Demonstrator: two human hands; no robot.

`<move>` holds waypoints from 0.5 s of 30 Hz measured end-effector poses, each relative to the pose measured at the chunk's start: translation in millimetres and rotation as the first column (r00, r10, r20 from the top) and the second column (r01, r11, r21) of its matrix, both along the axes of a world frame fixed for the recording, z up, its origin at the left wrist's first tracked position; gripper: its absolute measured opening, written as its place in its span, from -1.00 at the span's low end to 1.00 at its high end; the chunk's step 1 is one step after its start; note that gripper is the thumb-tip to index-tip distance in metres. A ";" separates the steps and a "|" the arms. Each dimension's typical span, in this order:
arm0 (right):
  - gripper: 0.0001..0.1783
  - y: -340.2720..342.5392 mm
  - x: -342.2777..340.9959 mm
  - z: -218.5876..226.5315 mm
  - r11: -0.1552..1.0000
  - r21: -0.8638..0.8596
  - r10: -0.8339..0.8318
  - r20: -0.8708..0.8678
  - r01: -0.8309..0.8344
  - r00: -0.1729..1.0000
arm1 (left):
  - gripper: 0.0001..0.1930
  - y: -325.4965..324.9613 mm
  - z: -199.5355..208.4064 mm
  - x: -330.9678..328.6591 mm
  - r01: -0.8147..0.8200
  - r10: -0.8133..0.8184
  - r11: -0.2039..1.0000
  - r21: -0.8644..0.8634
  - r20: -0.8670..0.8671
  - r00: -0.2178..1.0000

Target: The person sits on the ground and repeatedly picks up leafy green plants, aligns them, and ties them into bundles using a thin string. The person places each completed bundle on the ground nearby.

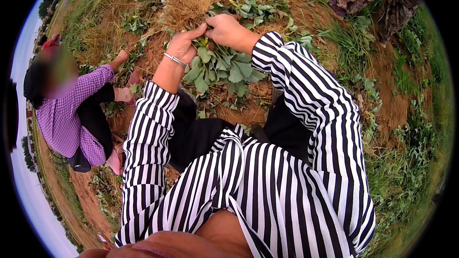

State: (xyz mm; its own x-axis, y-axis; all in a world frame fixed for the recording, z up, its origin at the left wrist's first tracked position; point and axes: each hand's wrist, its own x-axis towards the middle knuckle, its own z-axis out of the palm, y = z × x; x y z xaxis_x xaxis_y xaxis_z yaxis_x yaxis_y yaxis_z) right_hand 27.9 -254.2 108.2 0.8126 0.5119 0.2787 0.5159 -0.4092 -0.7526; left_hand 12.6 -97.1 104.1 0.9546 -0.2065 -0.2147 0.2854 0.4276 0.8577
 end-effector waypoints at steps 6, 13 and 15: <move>-0.57 1.5 3.8 6.6 0.998 -0.047 -0.042 0.008 0.042 0.999 | -0.71 15.7 16.8 -6.5 0.100 -0.096 0.995 -0.029 0.116 0.989; -0.62 -2.5 22.7 0.4 0.941 -0.334 -0.008 0.155 0.060 0.988 | -0.79 163.8 71.9 -53.4 -0.341 0.307 0.938 0.067 0.304 0.902; -0.64 7.8 27.8 -23.2 0.900 -0.434 0.100 0.089 -0.051 0.991 | -0.80 222.5 74.3 -91.8 -0.650 0.510 0.707 0.279 0.437 0.741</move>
State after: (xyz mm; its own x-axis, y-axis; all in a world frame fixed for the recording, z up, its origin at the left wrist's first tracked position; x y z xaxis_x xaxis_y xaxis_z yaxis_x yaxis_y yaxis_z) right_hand 55.7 -246.4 85.0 0.7446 0.6599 0.1003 0.6251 -0.6366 -0.4516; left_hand -79.2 125.5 178.5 0.8775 0.4460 0.1760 -0.2096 0.0265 0.9774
